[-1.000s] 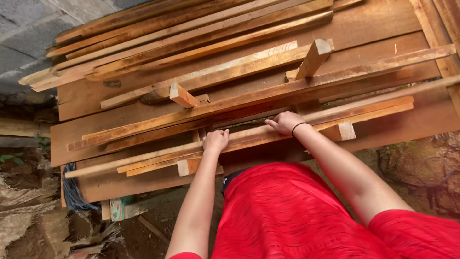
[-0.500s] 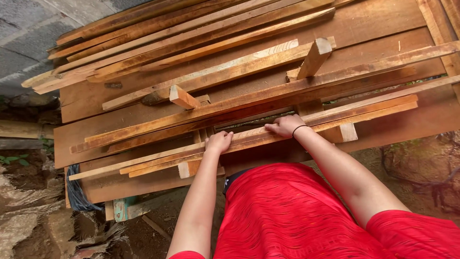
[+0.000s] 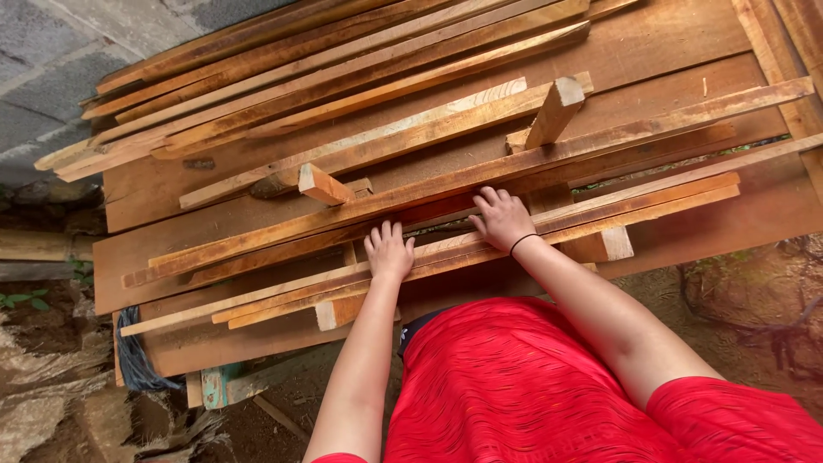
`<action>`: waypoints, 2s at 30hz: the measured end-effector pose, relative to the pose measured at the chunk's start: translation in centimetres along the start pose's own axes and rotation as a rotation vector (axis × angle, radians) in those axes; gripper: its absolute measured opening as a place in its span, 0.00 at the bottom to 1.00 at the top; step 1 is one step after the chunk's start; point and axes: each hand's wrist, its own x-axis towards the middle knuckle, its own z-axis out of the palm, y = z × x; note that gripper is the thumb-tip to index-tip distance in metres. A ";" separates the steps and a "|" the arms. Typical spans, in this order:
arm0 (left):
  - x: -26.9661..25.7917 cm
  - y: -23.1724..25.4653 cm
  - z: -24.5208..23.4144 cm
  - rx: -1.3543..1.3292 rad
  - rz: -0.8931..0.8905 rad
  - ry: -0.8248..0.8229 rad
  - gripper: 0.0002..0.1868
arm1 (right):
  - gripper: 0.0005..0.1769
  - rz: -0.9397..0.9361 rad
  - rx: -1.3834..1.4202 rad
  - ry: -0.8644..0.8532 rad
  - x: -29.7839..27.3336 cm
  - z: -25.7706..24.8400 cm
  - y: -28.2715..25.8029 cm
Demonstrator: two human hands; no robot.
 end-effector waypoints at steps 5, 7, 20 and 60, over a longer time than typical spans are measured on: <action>3.9 -1.1 1.6 0.116 -0.028 0.025 0.24 | 0.22 0.002 -0.144 -0.035 1.2 1.5 0.4; 4.8 -1.4 2.1 0.135 -0.019 0.051 0.23 | 0.22 0.018 -0.165 -0.087 1.7 1.6 0.4; 3.4 -2.5 0.9 -0.067 -0.035 -0.147 0.29 | 0.31 0.097 -0.100 -0.411 2.1 1.3 0.1; 1.6 -1.1 -2.8 -0.247 -0.108 -0.163 0.29 | 0.29 0.266 0.078 -0.447 1.9 -2.1 0.7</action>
